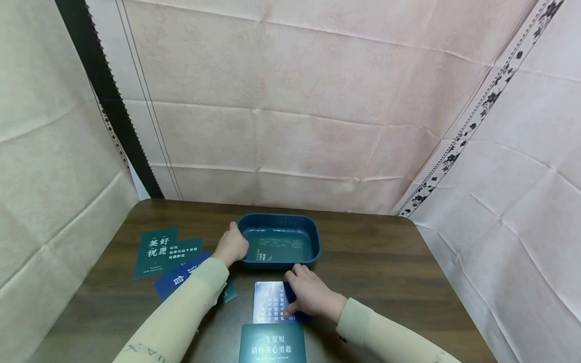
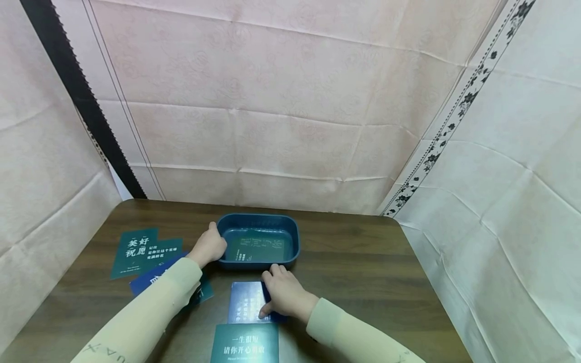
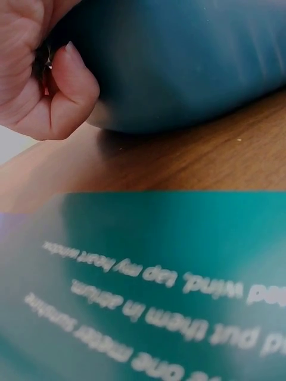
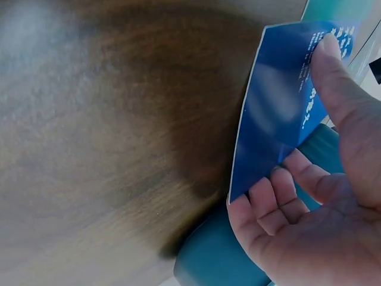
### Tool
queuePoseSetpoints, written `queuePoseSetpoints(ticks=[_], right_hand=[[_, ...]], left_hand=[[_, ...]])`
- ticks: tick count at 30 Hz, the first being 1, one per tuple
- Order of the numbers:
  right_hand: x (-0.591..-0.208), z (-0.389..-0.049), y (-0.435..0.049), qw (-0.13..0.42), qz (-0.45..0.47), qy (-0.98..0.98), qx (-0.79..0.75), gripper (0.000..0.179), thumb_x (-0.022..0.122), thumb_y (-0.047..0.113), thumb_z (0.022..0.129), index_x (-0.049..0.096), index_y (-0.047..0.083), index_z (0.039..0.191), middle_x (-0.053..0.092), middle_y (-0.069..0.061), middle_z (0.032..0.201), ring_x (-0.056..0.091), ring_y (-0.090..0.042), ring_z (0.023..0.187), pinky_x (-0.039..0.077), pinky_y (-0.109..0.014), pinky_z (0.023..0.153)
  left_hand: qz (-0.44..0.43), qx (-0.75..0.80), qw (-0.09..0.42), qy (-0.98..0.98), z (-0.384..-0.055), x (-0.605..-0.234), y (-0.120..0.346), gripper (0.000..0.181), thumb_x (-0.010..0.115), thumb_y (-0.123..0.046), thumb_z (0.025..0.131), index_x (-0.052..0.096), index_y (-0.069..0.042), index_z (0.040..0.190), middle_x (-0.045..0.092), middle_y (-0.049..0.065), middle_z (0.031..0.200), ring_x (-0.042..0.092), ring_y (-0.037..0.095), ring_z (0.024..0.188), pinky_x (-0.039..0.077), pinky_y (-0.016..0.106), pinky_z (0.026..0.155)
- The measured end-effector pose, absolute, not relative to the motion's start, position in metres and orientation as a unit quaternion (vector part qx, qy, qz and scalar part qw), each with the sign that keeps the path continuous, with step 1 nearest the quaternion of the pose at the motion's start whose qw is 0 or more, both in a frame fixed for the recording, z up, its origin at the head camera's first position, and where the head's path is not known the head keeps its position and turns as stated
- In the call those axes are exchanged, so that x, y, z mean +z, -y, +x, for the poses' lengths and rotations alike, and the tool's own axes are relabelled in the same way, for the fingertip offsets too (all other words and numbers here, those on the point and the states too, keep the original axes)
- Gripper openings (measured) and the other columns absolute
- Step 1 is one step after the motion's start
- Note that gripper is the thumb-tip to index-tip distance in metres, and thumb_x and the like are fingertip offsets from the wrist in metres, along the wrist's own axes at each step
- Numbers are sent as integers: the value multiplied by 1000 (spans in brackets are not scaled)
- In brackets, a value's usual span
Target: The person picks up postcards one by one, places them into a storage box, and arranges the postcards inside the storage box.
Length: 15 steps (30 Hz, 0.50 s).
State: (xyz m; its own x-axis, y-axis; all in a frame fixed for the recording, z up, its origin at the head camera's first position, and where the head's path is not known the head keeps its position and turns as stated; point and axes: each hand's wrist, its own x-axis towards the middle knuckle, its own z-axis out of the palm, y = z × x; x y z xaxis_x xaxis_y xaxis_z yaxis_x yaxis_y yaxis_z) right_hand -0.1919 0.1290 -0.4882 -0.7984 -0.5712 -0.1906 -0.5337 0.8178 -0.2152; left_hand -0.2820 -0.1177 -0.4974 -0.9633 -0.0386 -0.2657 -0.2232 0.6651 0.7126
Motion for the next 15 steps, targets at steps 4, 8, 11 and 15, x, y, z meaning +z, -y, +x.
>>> queuePoseSetpoints(ticks=[4, 8, 11, 15], right_hand=[[-487, -190, -131, 108, -300, -945, -71, 75, 79, 61, 65, 58, 14, 120, 52, 3, 105, 46, -12, 92, 47, -35, 89], [-486, -188, -133, 93, -311, -943, -70, 71, 78, 59, 68, 57, 15, 119, 54, 6, 102, 48, -11, 90, 47, -34, 88], [-485, -187, -135, 74, -314, -943, -79, 61, 78, 54, 73, 57, 16, 116, 55, 7, 100, 49, -10, 90, 47, -32, 87], [-480, -185, -137, 52, -312, -944, -93, 45, 77, 45, 79, 58, 18, 110, 56, 8, 98, 50, -8, 88, 48, -30, 84]], left_hand=[[-75, 400, 116, -906, -284, -497, 117, 73, 45, -11, 97, -2, 2, 151, 39, 30, 142, 51, 39, 115, 42, 57, 96], [-72, 391, 123, -909, -285, -497, 117, 73, 44, -11, 98, -3, 3, 151, 44, 30, 137, 57, 35, 103, 48, 51, 89], [-67, 386, 123, -912, -284, -496, 118, 72, 44, -11, 97, -2, 3, 151, 47, 30, 133, 57, 33, 95, 49, 47, 82], [-63, 384, 120, -913, -282, -495, 118, 72, 44, -11, 97, -1, 4, 151, 46, 31, 134, 57, 34, 100, 48, 49, 86]])
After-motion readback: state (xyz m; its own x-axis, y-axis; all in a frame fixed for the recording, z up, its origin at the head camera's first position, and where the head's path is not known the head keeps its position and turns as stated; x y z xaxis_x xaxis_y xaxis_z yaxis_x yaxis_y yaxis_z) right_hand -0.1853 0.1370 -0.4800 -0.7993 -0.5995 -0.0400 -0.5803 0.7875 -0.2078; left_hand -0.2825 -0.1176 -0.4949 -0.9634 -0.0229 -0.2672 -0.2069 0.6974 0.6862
